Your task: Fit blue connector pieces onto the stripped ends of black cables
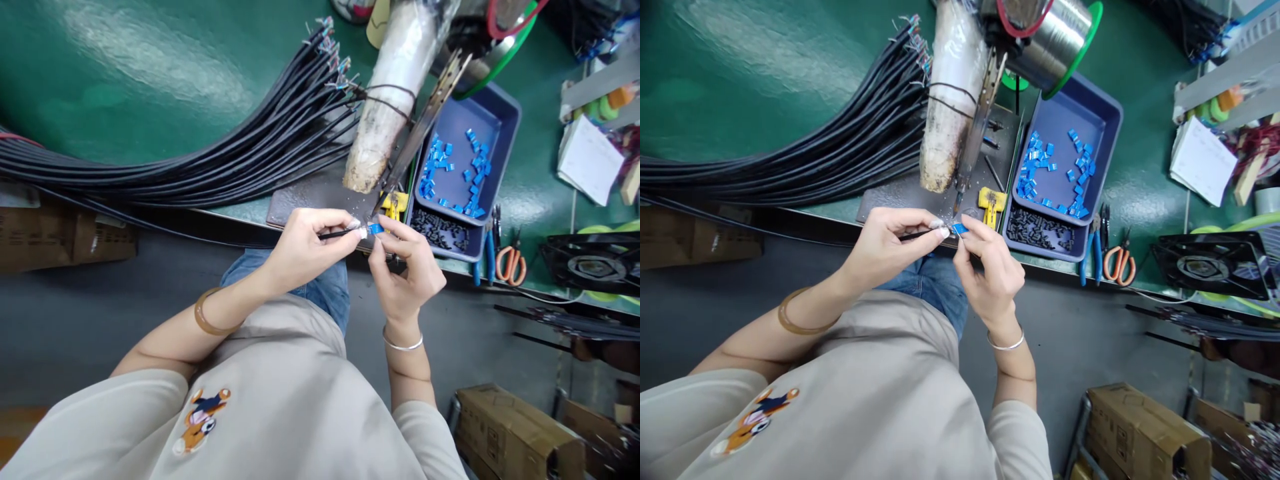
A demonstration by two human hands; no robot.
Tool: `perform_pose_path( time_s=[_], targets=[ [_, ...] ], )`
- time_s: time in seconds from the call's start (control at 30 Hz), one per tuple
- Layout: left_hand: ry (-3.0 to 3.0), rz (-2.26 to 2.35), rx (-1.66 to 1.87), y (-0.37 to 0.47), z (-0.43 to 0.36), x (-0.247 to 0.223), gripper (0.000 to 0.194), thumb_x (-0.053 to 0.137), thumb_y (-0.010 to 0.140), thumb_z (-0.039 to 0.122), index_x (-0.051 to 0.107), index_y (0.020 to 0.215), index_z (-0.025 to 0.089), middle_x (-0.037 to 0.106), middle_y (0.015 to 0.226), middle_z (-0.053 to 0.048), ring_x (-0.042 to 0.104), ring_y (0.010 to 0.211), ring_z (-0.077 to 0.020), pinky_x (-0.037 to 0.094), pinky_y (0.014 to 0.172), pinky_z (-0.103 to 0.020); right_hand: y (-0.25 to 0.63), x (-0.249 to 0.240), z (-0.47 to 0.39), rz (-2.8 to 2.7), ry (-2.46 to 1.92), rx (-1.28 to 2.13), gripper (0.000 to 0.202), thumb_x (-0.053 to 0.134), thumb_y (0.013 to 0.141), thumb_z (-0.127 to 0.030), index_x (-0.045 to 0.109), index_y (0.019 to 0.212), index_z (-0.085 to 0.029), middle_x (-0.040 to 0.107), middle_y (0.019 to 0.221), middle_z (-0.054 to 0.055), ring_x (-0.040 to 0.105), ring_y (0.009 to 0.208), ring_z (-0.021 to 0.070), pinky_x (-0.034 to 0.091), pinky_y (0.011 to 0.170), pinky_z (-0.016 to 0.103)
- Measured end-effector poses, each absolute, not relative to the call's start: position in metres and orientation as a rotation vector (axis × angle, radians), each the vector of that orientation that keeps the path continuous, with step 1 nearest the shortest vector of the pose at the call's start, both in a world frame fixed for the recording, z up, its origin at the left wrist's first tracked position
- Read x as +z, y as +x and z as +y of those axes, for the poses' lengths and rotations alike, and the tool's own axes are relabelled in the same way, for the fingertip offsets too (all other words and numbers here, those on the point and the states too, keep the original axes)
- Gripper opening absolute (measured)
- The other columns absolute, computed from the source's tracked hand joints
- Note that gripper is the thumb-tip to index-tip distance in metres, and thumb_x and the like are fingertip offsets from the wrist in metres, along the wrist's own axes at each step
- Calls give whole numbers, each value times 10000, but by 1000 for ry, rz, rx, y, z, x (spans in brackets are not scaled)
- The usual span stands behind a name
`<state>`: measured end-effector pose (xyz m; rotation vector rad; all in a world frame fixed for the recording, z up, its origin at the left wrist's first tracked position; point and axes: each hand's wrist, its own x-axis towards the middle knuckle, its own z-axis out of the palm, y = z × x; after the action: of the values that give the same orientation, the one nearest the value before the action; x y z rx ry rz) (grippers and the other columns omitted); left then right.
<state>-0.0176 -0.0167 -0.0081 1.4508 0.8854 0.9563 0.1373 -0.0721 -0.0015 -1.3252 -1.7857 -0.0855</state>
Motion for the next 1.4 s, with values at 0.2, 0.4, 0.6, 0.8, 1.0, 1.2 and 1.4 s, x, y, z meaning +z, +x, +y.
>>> perform_pose_path(
  time_s=[0.2, 0.4, 0.6, 0.8, 1.0, 1.2, 1.4],
  targets=[
    [1415, 832, 945, -15, -9, -5, 175, 651, 823, 247, 695, 717, 114, 657, 692, -20, 578, 650, -97, 475, 618, -185, 139, -4, -68, -1715, -1343, -7, 192, 661, 789, -49, 606, 898, -198, 742, 1079, 60, 729, 988, 176, 627, 786, 285],
    [1351, 811, 903, -18, -6, -4, 152, 671, 807, 249, 726, 749, 120, 692, 725, -30, 600, 672, -108, 494, 633, -195, 141, -3, -69, -1713, -1348, 49, 180, 658, 796, -61, 602, 888, -205, 739, 1064, 43, 730, 986, 179, 637, 787, 305],
    [1305, 838, 911, -16, -6, -4, 124, 677, 773, 208, 676, 681, 124, 631, 656, -3, 546, 616, -83, 456, 593, -182, 140, -4, -69, -1730, -1340, 41, 174, 658, 801, -65, 597, 881, -207, 738, 1052, 43, 732, 965, 174, 630, 810, 318],
    [1332, 899, 958, -11, -10, -4, 161, 612, 795, 186, 601, 644, 130, 545, 618, 13, 490, 584, -68, 417, 564, -178, 137, -4, -67, -1764, -1336, -73, 184, 657, 803, -64, 611, 906, -209, 743, 1034, 44, 728, 965, 168, 621, 824, 320],
    [1390, 946, 973, -8, -11, -2, 120, 586, 793, 170, 587, 679, 134, 459, 576, 34, 395, 525, -48, 322, 480, -164, 135, -4, -66, -1708, -1336, -57, 217, 684, 770, -34, 625, 901, -196, 749, 1007, 47, 729, 944, 163, 623, 794, 293],
    [1411, 944, 971, -7, -10, -3, 98, 582, 771, 160, 581, 675, 141, 434, 554, 40, 364, 506, -48, 290, 456, -168, 137, -6, -66, -1670, -1329, 36, 234, 687, 762, -25, 632, 915, -193, 744, 1001, 35, 727, 961, 165, 632, 786, 288],
    [1360, 925, 983, -5, -8, -3, 95, 590, 761, 175, 581, 670, 151, 446, 544, 38, 389, 501, -56, 343, 488, -187, 137, -4, -64, -1678, -1338, -4, 213, 690, 772, -49, 644, 901, -212, 744, 984, 19, 728, 951, 168, 627, 780, 294]
  ],
)
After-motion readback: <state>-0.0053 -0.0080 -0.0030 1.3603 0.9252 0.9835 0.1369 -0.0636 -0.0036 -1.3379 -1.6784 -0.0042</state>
